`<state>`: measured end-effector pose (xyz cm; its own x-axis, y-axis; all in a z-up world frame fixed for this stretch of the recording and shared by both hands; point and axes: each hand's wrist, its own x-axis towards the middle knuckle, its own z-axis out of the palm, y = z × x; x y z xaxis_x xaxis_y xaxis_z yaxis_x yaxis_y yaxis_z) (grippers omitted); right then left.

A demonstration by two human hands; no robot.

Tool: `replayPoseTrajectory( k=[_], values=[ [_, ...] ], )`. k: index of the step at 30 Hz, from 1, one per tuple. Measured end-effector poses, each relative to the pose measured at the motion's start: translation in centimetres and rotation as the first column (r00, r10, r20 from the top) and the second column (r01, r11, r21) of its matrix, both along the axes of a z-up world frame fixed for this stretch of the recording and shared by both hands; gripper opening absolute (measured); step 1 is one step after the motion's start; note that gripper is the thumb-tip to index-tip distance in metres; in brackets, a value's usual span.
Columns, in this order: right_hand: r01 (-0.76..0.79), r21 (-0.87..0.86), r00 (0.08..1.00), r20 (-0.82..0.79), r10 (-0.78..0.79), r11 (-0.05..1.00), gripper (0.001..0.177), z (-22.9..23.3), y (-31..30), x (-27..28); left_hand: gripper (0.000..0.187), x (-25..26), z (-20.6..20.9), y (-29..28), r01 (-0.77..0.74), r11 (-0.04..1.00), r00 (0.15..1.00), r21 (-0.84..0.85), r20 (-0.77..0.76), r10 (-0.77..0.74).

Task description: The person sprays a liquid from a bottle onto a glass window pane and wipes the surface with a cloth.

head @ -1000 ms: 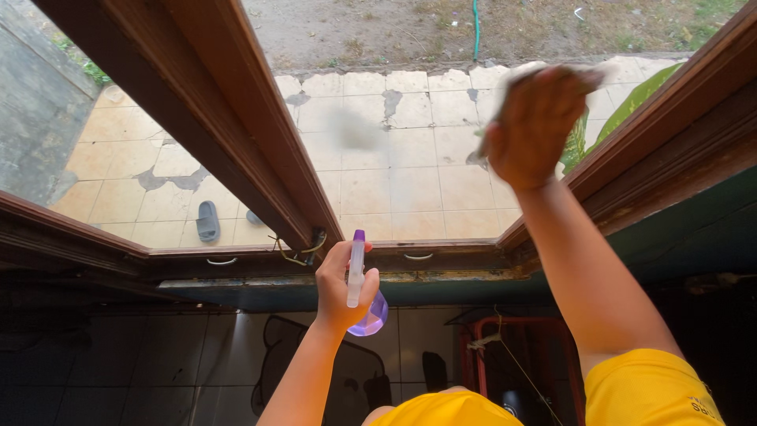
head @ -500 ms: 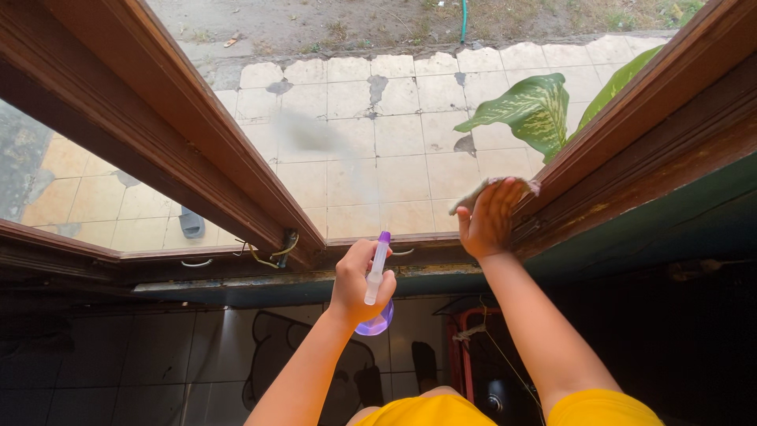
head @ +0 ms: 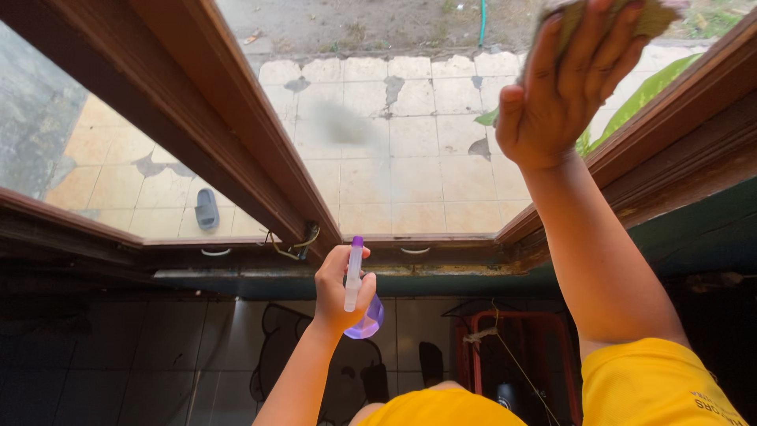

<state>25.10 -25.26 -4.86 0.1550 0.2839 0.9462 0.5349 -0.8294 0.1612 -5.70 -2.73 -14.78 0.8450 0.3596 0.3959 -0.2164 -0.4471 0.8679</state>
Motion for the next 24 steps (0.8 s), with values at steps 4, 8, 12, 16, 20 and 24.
replayPoseTrajectory(
  k=[4, 8, 12, 16, 20, 24],
  values=[
    [0.011, -0.504, 0.883, -0.400, -0.245, 0.864, 0.056, -6.9, 3.7, -4.1, 0.031, -0.7, -0.5, 0.9, -0.016, 1.000, 1.000, -0.004, -0.012, 0.016],
    [-0.215, -0.751, 0.969, -0.243, 0.042, 0.624, 0.058, -18.1, 6.6, -8.1, 0.032, -1.2, -0.9, 1.2, -0.012, 1.000, 1.000, -0.004, -0.017, 0.012],
    [-0.132, -0.755, 0.991, -0.084, 0.105, 0.642, 0.066, -22.5, 7.3, -8.5, 0.031, -1.8, -0.9, 2.0, -0.021, 1.000, 0.999, 0.009, -0.032, 0.021],
    [-0.176, -0.717, 0.979, -0.055, 0.197, 0.674, 0.067, -16.1, 8.8, -7.8, 0.031, -2.5, -0.9, 2.9, -0.036, 0.999, 0.999, 0.037, 0.000, 0.036],
    [-0.033, -0.526, 0.989, 0.108, 0.106, 0.850, 0.059, -4.0, 10.8, -6.3, 0.033, -2.6, -0.9, 4.1, -0.042, 0.998, 0.999, 0.036, 0.017, 0.041],
    [-0.047, -0.126, 0.998, -0.055, 0.040, 0.991, 0.057, 4.1, 12.5, -6.8, 0.035, -2.5, -0.7, 4.9, -0.052, 0.998, 0.998, 0.023, 0.041, 0.051]
  ],
)
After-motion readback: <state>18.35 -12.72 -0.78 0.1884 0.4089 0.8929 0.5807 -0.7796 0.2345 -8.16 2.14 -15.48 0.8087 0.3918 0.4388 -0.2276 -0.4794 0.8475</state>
